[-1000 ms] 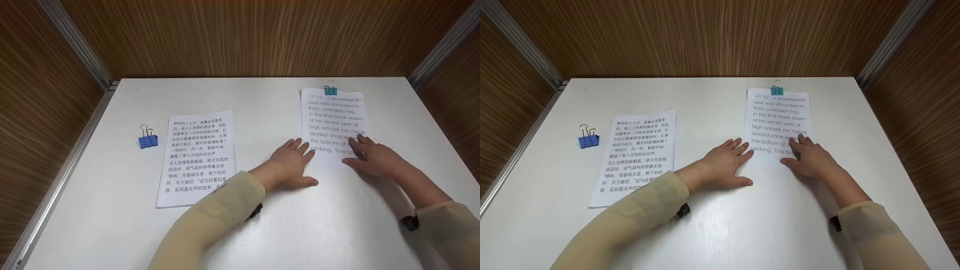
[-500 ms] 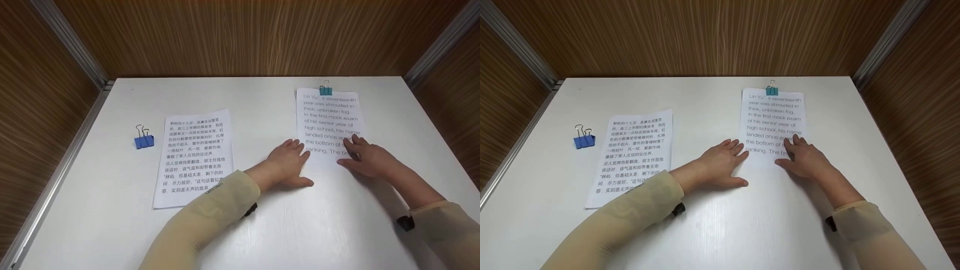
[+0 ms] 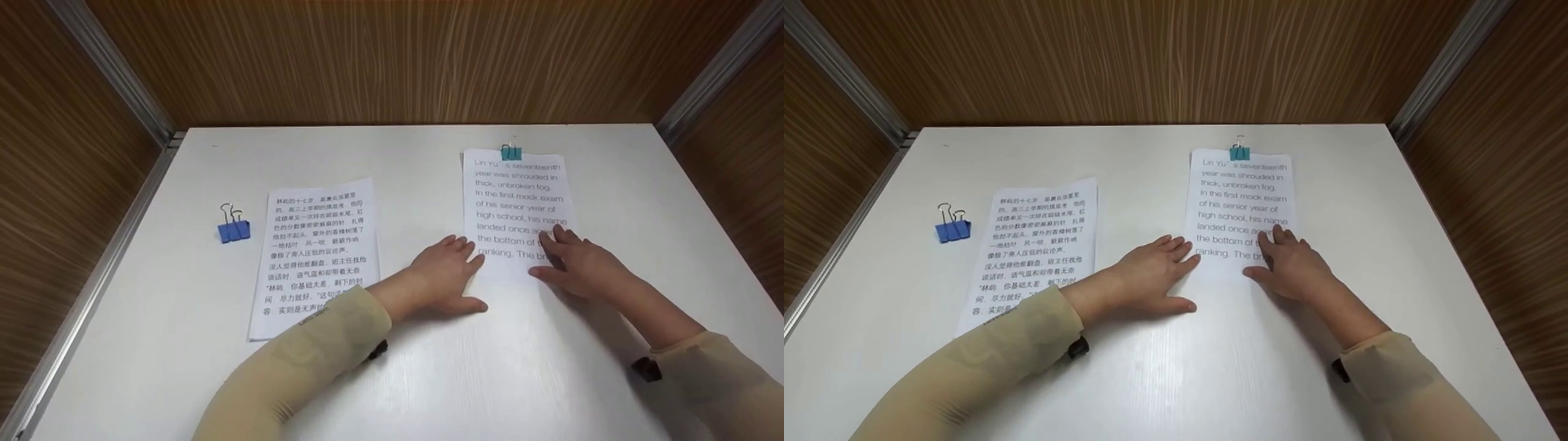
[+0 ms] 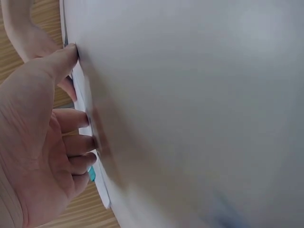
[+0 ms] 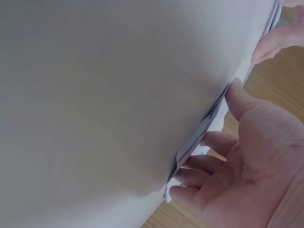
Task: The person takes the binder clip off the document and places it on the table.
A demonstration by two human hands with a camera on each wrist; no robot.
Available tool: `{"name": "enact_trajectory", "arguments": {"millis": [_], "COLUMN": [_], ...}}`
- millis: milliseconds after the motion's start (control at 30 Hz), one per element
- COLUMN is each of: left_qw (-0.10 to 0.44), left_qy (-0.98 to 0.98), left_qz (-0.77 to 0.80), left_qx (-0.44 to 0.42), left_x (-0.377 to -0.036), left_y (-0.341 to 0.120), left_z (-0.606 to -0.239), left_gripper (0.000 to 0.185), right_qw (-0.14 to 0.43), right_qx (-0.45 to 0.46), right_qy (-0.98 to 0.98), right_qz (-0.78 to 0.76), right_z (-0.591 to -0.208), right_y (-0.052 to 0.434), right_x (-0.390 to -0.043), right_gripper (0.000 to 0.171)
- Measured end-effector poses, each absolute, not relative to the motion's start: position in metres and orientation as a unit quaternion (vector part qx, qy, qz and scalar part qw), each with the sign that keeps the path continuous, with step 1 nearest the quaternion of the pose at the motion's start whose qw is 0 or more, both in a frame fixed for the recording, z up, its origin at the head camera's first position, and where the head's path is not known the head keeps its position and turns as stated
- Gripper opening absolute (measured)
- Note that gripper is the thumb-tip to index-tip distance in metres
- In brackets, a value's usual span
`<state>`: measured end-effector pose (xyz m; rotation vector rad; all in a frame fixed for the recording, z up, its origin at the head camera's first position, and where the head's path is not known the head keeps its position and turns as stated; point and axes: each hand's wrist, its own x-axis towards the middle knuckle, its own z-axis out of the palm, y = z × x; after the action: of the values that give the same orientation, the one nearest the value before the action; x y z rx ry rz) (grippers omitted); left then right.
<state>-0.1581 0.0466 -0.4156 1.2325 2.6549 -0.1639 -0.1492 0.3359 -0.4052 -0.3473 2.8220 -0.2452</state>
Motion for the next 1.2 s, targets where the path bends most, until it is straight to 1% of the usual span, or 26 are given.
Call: {"name": "enact_trajectory", "arguments": {"millis": [400, 633, 700, 767, 967, 1200], "left_qw": [0.098, 0.117, 0.123, 0.129, 0.132, 0.121], "left_qy": [0.900, 0.902, 0.901, 0.901, 0.899, 0.897], "left_qz": [-0.020, -0.019, -0.018, -0.019, -0.021, -0.006], "left_qx": [0.424, 0.415, 0.415, 0.413, 0.416, 0.426], "left_x": [-0.146, -0.138, -0.132, -0.128, -0.117, -0.107], "left_y": [0.010, 0.000, -0.001, -0.004, -0.016, -0.031], "left_z": [-0.417, -0.414, -0.405, -0.404, -0.401, -0.404], "left_gripper": [0.093, 0.094, 0.094, 0.095, 0.093, 0.091], "right_qw": [0.114, 0.094, 0.093, 0.093, 0.084, 0.071], "right_qx": [-0.147, -0.164, -0.166, -0.165, -0.177, -0.191], "right_qy": [0.980, 0.979, 0.979, 0.979, 0.977, 0.976], "right_qz": [-0.074, -0.075, -0.074, -0.076, -0.079, -0.081], "right_z": [-0.408, -0.409, -0.400, -0.401, -0.402, -0.404], "right_y": [0.304, 0.292, 0.289, 0.286, 0.275, 0.264], "right_x": [-0.138, -0.131, -0.125, -0.123, -0.115, -0.106], "right_gripper": [0.085, 0.081, 0.080, 0.080, 0.080, 0.079]}}
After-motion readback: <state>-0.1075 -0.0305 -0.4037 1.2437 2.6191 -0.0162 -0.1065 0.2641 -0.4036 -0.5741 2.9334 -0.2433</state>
